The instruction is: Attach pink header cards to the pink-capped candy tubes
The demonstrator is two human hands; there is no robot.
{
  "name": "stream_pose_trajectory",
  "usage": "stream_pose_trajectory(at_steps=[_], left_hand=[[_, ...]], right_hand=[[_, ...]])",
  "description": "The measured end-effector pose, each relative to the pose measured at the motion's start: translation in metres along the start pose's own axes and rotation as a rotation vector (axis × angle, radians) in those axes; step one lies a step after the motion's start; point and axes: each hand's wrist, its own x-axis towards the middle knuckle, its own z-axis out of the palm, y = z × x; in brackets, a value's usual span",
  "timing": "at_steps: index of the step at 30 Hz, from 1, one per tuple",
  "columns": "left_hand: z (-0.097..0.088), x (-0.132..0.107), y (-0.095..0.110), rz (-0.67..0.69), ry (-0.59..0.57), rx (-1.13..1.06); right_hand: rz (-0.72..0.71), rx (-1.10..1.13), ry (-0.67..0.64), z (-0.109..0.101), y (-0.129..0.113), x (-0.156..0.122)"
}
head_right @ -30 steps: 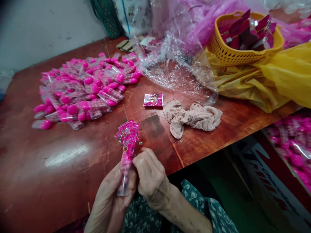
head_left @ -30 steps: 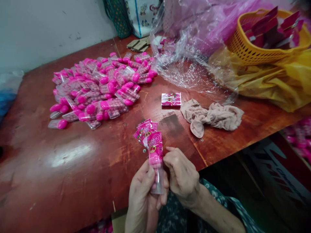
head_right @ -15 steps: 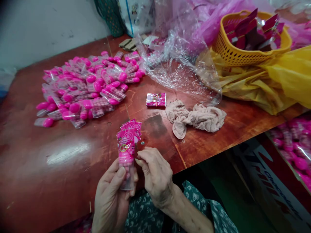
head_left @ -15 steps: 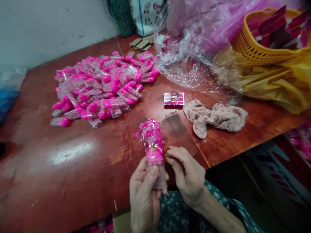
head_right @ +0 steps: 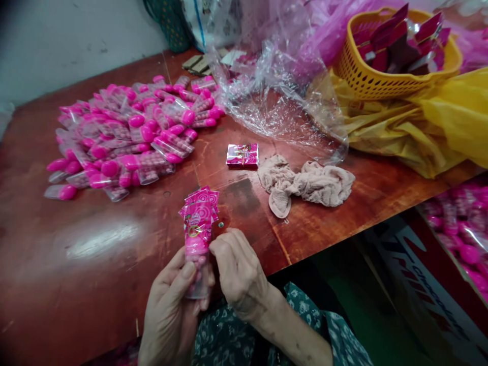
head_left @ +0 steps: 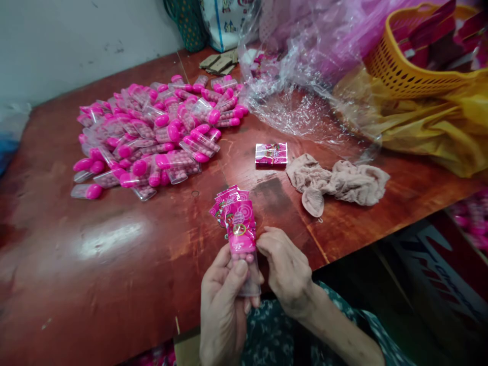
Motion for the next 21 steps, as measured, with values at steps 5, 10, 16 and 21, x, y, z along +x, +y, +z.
stream_pose_trajectory(at_steps=[5, 10, 16, 21], left_hand=[[0.004, 0.001, 0.000, -0.032, -0.006, -0.028], [0.003, 0.003, 0.001, 0.010, 0.038, -0.038], [0.002, 0.008, -0.002, 0.188, 0.179, -0.104], [-0.005, 0.006, -0.001, 0.207, 0.197, -0.085]], right_hand=[[0.136, 0.118, -0.011, 0.001, -0.001, 0.003], [0.344, 0.241, -0.105, -0.010, -0.006, 0.011], [0.548, 0.311, -0.353, -0.015, -0.024, 0.017], [0.502, 0.404, -0.290, -0.003, -0.029, 0.013]])
